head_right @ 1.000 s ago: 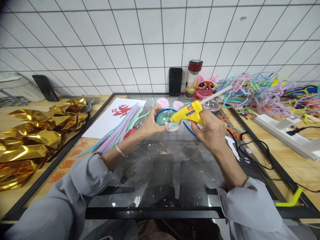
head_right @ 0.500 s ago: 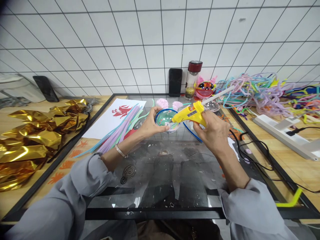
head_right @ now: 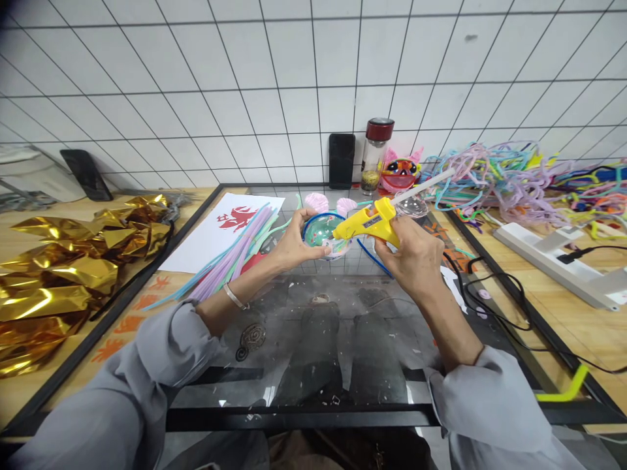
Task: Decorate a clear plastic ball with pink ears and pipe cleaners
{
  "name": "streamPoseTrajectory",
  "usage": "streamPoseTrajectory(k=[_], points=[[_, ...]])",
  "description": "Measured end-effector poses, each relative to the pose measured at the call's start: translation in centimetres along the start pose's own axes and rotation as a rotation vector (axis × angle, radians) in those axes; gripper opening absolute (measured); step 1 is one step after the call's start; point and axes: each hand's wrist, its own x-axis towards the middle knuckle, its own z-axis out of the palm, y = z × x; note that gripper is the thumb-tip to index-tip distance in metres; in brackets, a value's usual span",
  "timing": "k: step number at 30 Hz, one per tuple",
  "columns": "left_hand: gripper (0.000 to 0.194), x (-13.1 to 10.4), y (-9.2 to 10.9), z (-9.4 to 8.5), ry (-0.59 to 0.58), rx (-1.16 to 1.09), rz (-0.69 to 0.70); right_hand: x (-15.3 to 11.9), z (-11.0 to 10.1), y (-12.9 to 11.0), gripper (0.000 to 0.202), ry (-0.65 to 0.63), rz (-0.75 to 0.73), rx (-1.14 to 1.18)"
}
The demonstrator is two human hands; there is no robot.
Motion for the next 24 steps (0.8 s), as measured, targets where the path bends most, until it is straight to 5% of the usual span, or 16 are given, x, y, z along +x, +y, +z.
streamPoseTrajectory(k=[8,17,24], points=[[0.073,0.0,0.2,0.1,0.01,0.011,0.013,-0.1,0.4,0.1,0.017,0.067,-0.06,0.03],[0.077,0.1,0.1,0.0,0.011,0.011,-0.017,0.1,0.2,0.8,0.027,-0.035,0.152,0.079],[0.077,0.0,0.4,-0.1,0.024,0.009,-0.054,0.3,0.4,3.5,0.025,-0.338,0.473,-0.065]])
